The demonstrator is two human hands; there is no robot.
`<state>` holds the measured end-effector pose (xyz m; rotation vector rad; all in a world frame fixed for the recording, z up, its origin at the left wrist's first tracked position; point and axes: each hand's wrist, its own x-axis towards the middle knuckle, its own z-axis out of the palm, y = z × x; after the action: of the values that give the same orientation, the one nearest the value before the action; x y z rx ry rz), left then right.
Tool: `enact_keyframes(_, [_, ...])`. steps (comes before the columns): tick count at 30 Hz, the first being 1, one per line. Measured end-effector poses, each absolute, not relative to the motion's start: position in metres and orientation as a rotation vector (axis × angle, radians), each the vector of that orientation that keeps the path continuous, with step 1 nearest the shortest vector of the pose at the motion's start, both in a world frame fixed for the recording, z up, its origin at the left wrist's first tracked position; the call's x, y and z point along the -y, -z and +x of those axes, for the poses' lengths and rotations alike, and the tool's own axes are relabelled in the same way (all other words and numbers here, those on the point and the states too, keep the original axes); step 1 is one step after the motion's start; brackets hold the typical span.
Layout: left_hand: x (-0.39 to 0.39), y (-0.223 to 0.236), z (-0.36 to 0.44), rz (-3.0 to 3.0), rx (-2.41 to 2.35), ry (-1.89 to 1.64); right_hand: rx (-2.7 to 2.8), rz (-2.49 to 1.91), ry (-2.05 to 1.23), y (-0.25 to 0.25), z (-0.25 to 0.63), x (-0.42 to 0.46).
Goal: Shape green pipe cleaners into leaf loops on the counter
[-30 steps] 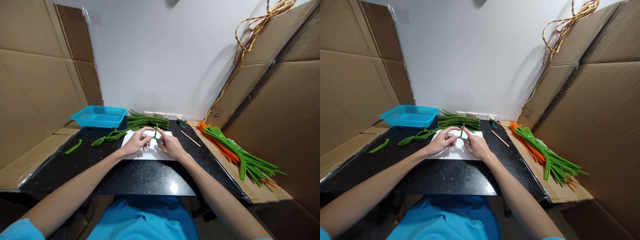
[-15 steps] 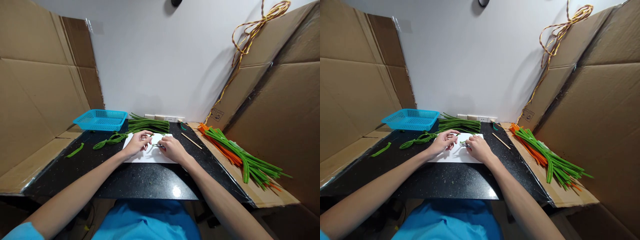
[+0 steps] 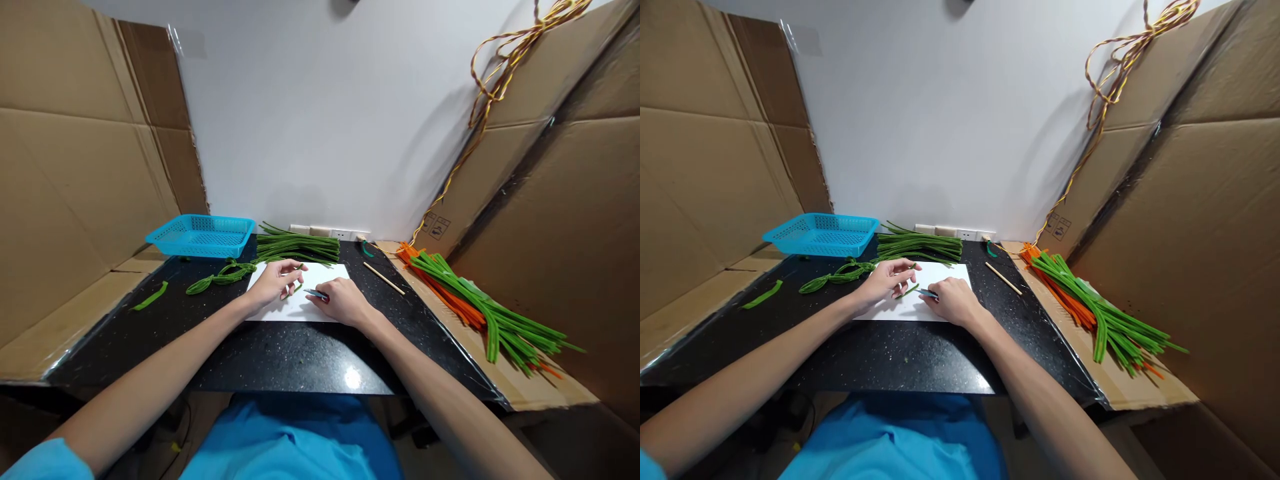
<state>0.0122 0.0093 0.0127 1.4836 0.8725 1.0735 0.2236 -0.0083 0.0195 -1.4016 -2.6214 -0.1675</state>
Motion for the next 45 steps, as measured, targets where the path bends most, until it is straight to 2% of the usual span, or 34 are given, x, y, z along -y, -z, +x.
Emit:
enact_keyframes(7, [-0.012, -0.011, 0.011, 1.456, -0.878, -1.115, 2.549, -1.298, 0.125, -0.014, 0.231, 0.000])
enact_keyframes(18, [-0.011, -0.011, 0.012, 1.495, -0.907, -1.115, 2.622, -1.188, 0.551, -0.015, 0.243, -0.006])
enact_keyframes(24, [-0.012, -0.010, 0.012, 1.503, -0.904, -1.109, 2.631, -1.144, 0.609, -0.018, 0.241, -0.003])
enact_keyframes(29, [-0.014, -0.009, 0.012, 1.482, -0.895, -1.113, 2.655, -1.115, 0.484, -0.017, 0.238, -0.003])
enact_keyframes(36, [-0.020, -0.006, 0.010, 1.367, -0.927, -1.200, 2.636, -0.930, 0.059, -0.018, 0.237, 0.003])
enact_keyframes(45, [-0.018, -0.010, 0.007, 1.383, -0.989, -1.143, 2.730, -0.894, -0.038, -0.017, 0.230, 0.009])
